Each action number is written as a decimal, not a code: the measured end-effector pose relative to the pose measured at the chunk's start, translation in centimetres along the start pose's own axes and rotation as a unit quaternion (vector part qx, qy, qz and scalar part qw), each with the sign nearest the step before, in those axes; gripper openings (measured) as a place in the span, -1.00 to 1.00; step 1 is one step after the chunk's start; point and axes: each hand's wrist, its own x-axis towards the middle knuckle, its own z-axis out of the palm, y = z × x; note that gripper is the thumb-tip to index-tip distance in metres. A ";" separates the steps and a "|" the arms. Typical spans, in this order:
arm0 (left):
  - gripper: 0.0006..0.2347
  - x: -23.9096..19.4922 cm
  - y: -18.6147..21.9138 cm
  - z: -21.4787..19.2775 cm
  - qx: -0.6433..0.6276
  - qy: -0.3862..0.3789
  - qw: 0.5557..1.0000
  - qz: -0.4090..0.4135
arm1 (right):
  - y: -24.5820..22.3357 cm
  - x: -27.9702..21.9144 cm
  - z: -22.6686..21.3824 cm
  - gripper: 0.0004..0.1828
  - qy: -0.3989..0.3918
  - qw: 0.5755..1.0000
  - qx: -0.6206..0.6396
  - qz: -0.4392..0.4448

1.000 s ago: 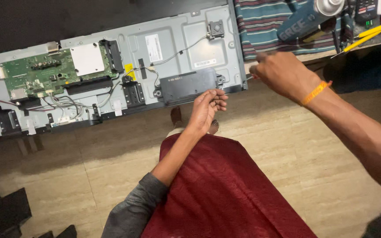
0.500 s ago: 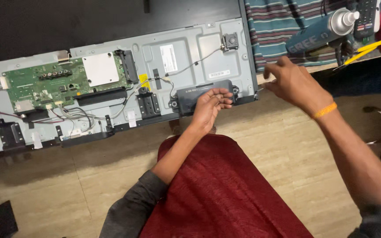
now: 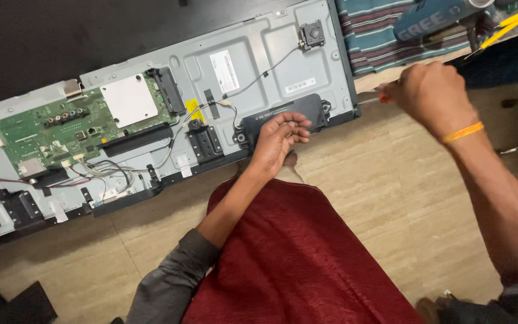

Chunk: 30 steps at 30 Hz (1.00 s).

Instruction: The person uses a red screwdriver to remove screws from the back panel of a television. They systematically unscrew fasteners along the edges and corners of the TV chassis while working on a striped mat.

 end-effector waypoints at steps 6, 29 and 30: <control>-0.83 0.1 0.8 -0.8 -0.038 0.022 0.999 0.011 | 1.2 -1.6 1.0 -0.67 0.123 0.980 0.029 -0.153; -0.78 0.1 0.9 0.1 0.095 0.055 0.994 0.006 | -3.5 -2.7 15.2 -0.58 0.379 0.677 0.623 0.102; -0.76 0.3 0.8 0.1 0.089 0.052 0.994 0.018 | -2.9 -3.1 15.6 -0.45 0.408 0.642 0.642 0.097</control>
